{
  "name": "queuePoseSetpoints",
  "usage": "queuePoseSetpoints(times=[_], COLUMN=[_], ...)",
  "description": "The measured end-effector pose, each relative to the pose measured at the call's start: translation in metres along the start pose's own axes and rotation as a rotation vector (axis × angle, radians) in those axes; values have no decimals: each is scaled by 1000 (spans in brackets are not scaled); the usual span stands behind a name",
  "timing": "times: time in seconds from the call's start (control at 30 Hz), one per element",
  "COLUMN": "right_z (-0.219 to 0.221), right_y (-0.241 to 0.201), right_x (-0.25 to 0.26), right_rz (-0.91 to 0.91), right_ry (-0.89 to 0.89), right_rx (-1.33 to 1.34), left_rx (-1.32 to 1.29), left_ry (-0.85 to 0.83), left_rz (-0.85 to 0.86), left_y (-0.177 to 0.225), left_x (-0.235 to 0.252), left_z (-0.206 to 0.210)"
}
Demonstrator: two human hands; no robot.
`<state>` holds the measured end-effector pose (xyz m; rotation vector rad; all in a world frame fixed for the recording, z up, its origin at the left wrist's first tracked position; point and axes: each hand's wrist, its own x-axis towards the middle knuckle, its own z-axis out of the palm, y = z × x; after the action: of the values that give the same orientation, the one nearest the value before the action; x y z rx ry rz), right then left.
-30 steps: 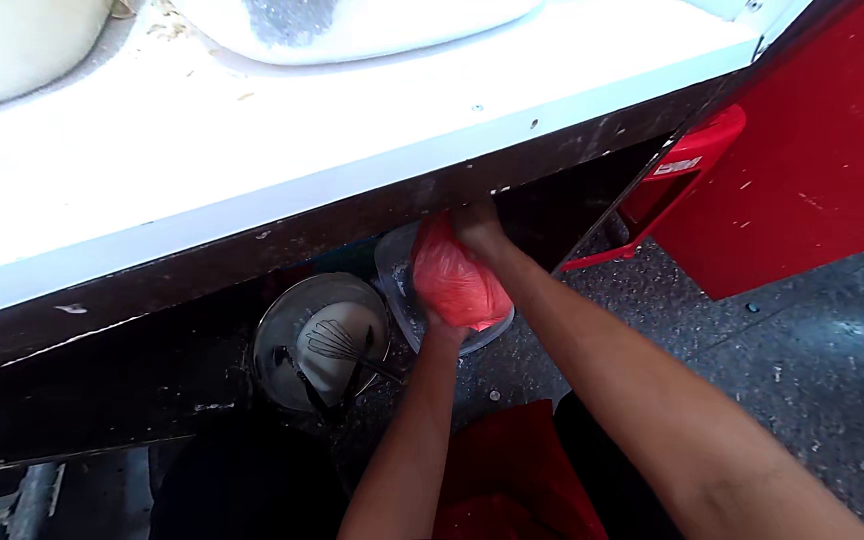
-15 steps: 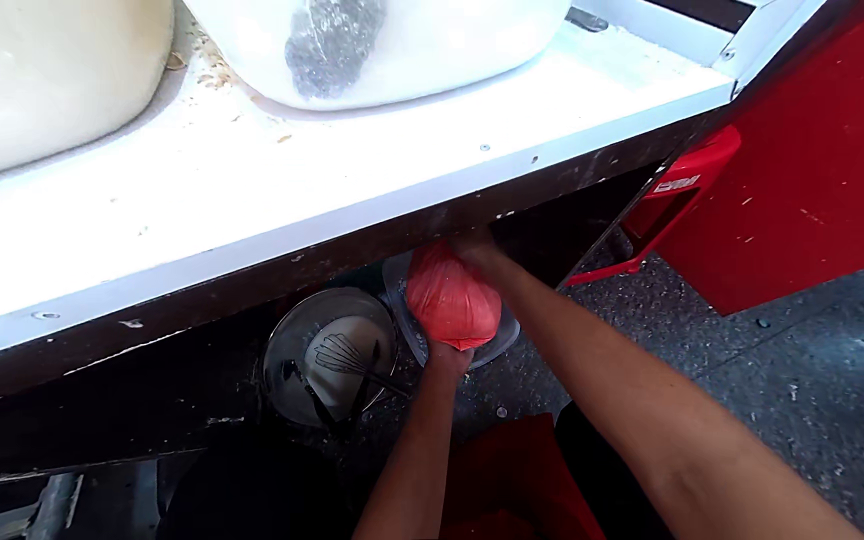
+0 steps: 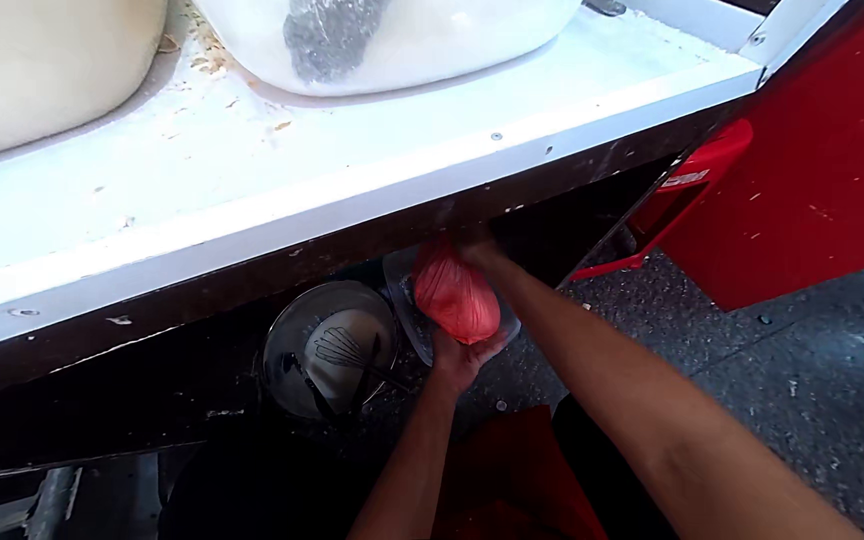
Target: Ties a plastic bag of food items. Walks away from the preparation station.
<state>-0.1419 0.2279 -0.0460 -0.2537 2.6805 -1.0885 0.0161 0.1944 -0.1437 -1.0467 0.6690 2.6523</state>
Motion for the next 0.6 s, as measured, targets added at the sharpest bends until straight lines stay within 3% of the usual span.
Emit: queuePoseSetpoints(times=[0.1,0.23,0.4,0.6], right_z=[-2,-2,-1,-15], right_y=[-4,7,15,48], right_x=[-13,-28,-39,-48], right_rz=[-52,-101,-241,-350], right_ry=[26,9,62,78], right_rx=[3,-17,28,213], left_rx=[24,119,172,201], left_ry=[26,191,343,215], left_rz=[-7,-9,118,-26], left_y=[1,3,28,79], left_x=[4,6,30,88], left_z=[1,-5,-9,-24])
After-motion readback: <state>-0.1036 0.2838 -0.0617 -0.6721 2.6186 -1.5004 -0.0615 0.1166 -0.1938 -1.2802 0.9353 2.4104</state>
